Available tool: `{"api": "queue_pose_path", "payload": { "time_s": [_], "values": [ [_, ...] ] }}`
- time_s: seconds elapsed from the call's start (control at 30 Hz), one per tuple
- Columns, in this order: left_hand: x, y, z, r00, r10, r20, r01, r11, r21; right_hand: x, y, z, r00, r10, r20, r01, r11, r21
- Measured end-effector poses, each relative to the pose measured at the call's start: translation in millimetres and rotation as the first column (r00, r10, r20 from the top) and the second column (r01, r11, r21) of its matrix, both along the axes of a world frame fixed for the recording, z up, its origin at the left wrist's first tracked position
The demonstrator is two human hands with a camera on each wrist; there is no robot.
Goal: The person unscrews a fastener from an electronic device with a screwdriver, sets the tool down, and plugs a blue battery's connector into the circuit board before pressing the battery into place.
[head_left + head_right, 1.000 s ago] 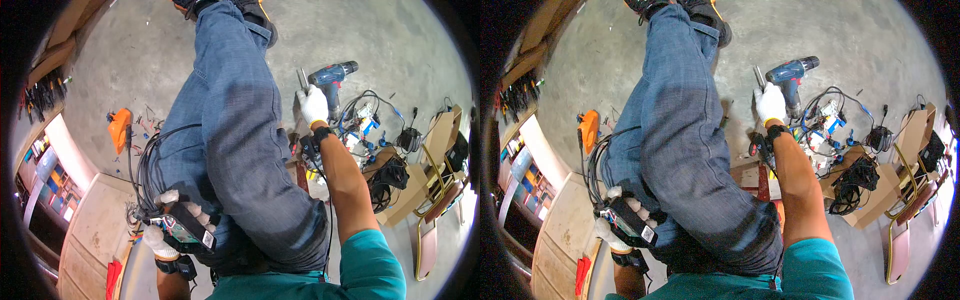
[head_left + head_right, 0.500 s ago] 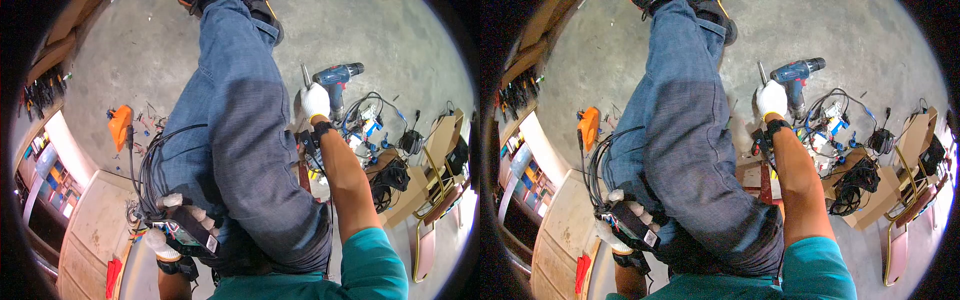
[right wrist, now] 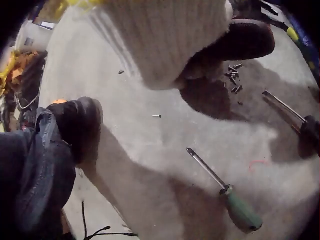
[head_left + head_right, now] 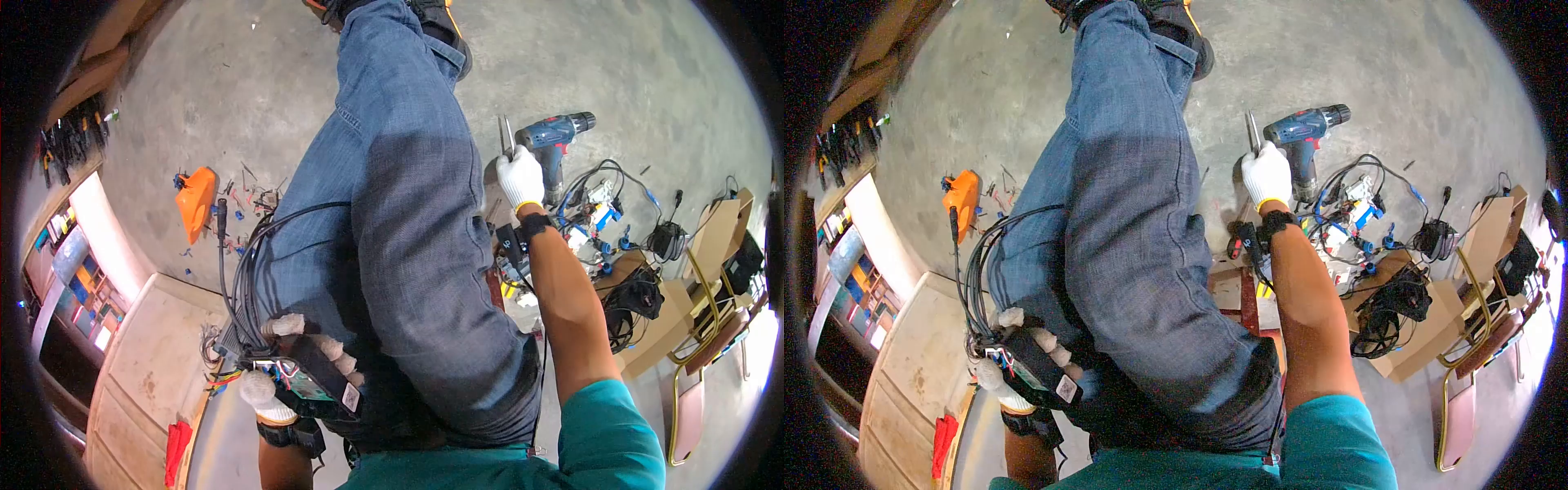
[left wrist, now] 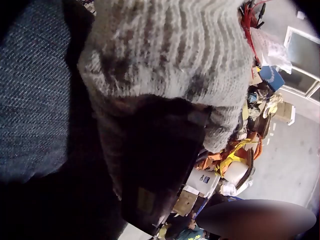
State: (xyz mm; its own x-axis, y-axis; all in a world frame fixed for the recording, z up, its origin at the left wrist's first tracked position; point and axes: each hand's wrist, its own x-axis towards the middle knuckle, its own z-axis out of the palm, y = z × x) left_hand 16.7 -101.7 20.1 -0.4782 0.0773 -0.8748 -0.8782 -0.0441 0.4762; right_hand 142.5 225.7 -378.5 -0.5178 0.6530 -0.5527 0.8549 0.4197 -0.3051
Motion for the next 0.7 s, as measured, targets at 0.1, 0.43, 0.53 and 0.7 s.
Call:
{"api": "queue_pose_path", "payload": {
  "time_s": [0.1, 0.43, 0.53, 0.7],
  "values": [
    [-3, -2, 0, 0.999, -0.026, 0.044, 0.025, 0.999, 0.034, 8, 3, 6, 0.999, -0.02, -0.046, 0.018, 0.999, -0.027],
    [-7, -20, -18, 0.933, 0.147, 0.329, -0.348, 0.602, 0.718, -5, -7, 2, 0.953, 0.304, 0.011, -0.303, 0.946, 0.116],
    [-11, -23, -19, 0.897, 0.148, 0.417, -0.418, 0.591, 0.69, -12, -5, 1, 0.948, 0.311, 0.071, -0.316, 0.947, 0.066],
    [-9, -22, -15, 0.918, 0.164, 0.361, -0.375, 0.659, 0.652, -16, 1, -3, 0.952, 0.303, 0.048, -0.305, 0.952, 0.037]
  ]
}}
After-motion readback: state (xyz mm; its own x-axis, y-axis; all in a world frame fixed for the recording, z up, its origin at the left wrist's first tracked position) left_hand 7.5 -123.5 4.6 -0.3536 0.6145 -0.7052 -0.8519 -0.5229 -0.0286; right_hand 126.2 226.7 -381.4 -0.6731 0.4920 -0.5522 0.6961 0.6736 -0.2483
